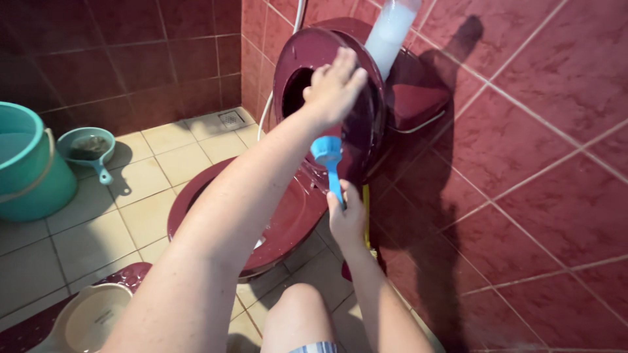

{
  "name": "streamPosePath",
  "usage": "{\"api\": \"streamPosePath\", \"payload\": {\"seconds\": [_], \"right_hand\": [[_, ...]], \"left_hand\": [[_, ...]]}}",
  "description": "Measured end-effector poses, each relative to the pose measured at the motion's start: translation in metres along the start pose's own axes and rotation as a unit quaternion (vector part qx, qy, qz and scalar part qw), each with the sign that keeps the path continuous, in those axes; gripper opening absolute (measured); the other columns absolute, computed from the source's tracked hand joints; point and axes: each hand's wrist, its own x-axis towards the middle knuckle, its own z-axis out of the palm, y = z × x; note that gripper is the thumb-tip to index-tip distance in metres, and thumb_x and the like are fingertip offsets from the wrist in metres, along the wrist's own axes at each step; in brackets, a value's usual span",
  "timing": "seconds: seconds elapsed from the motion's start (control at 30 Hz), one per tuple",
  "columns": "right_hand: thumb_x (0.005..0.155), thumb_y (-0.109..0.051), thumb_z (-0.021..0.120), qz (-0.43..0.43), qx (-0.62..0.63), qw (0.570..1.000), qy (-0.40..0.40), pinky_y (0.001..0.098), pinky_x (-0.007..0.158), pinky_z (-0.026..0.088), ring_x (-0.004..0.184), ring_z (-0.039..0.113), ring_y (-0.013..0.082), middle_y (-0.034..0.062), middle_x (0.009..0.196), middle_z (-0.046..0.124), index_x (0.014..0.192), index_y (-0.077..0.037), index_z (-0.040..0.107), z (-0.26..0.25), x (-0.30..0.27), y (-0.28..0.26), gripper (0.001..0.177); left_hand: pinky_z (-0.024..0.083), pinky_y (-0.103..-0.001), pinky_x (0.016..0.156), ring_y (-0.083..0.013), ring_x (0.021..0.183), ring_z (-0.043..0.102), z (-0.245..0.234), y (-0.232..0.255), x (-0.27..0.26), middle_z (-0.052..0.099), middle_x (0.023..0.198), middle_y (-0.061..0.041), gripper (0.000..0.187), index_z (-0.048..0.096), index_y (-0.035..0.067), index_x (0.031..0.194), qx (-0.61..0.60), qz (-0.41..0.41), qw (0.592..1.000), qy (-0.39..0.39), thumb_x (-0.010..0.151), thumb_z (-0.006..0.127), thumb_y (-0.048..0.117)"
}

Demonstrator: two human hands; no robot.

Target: The person scrubs the toilet seat and lid with a blue brush, then opens the lid to scrub the rim and interior of the bowl. They pour water from a beige scoop into the bowl to rinse the surfaces and continue scrubbing the seat and lid.

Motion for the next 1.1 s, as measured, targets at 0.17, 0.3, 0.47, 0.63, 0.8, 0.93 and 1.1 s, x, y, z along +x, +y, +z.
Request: {"api": "streamPosePath", "payload": {"seconds": [0.17, 0.3, 0.47, 0.63, 0.8, 0.93, 1.1], "right_hand": [[0.096, -0.015, 0.063, 0.142, 0.105, 0.984, 0.008, 0.0281, 0.048, 0.045, 0.056, 0.053, 0.0106, 0.0028, 0.084, 0.061, 0.125, -0.004, 0.058, -0.003, 0.021, 0.004, 0.032], [0.097, -0.012, 0.060, 0.206, 0.163, 0.965, -0.009, 0.0261, 0.048, 0.051, 0.058, 0.058, 0.0096, 0.0046, 0.094, 0.063, 0.125, -0.006, 0.052, 0.014, 0.025, 0.013, 0.030], [0.099, -0.008, 0.052, 0.219, 0.361, 0.906, -0.024, 0.0289, 0.070, 0.056, 0.080, 0.065, 0.0112, 0.0066, 0.104, 0.063, 0.130, -0.005, 0.049, 0.069, 0.026, 0.040, 0.032], [0.101, -0.008, 0.054, 0.269, 0.489, 0.829, -0.029, 0.0305, 0.082, 0.054, 0.093, 0.066, 0.0134, 0.0071, 0.109, 0.065, 0.136, -0.008, 0.048, 0.122, 0.024, 0.040, 0.035], [0.103, -0.011, 0.060, 0.111, 0.283, 0.952, -0.027, 0.0292, 0.082, 0.054, 0.094, 0.065, 0.0142, 0.0058, 0.105, 0.068, 0.117, -0.004, 0.063, 0.096, 0.036, -0.007, 0.016], [0.101, -0.003, 0.062, -0.263, 0.039, 0.956, 0.128, 0.0368, 0.088, 0.053, 0.095, 0.064, 0.0247, 0.0110, 0.102, 0.063, 0.100, -0.001, 0.062, 0.015, 0.103, -0.050, 0.002], [0.102, -0.001, 0.067, -0.406, -0.098, 0.905, 0.077, 0.0428, 0.090, 0.052, 0.101, 0.065, 0.0319, 0.0119, 0.104, 0.070, 0.107, -0.003, 0.070, -0.036, 0.218, -0.089, 0.007]], "left_hand": [[0.018, -0.060, 0.118, -0.0277, 0.155, 0.021, 0.017, 0.013, -0.011, 0.021, 0.171, 0.007, 0.068, 0.028, 0.032, 0.160, 0.014, 0.031, 0.995, -0.094, 0.099, 0.033, 0.063], [0.025, -0.050, 0.120, -0.0287, 0.152, 0.032, 0.016, -0.012, -0.035, 0.048, 0.156, -0.009, 0.067, 0.044, 0.028, 0.155, -0.021, 0.044, 0.998, -0.027, 0.096, 0.052, 0.057], [0.049, -0.039, 0.104, -0.0329, 0.123, 0.064, 0.035, -0.087, -0.132, 0.067, 0.131, -0.021, 0.052, 0.056, 0.003, 0.144, -0.160, -0.037, 0.982, 0.089, 0.098, 0.062, 0.028], [0.053, -0.039, 0.091, -0.0320, 0.106, 0.070, 0.048, -0.133, -0.192, 0.068, 0.116, -0.020, 0.050, 0.052, 0.009, 0.148, -0.174, -0.120, 0.976, 0.043, 0.100, 0.057, 0.023], [0.054, -0.041, 0.077, -0.0295, 0.085, 0.069, 0.015, -0.123, -0.198, 0.068, 0.093, -0.010, 0.042, 0.059, 0.025, 0.145, -0.046, -0.087, 0.990, 0.102, 0.103, 0.057, 0.026], [0.054, -0.040, 0.067, -0.0267, 0.072, 0.066, -0.011, -0.089, -0.189, 0.061, 0.083, -0.009, 0.039, 0.064, 0.031, 0.140, 0.024, -0.017, 0.993, 0.111, 0.101, 0.062, 0.036], [0.053, -0.045, 0.060, -0.0301, 0.066, 0.065, -0.004, -0.037, -0.157, 0.061, 0.084, -0.009, 0.039, 0.064, 0.026, 0.139, 0.107, 0.041, 0.987, 0.108, 0.102, 0.060, 0.038]]}}
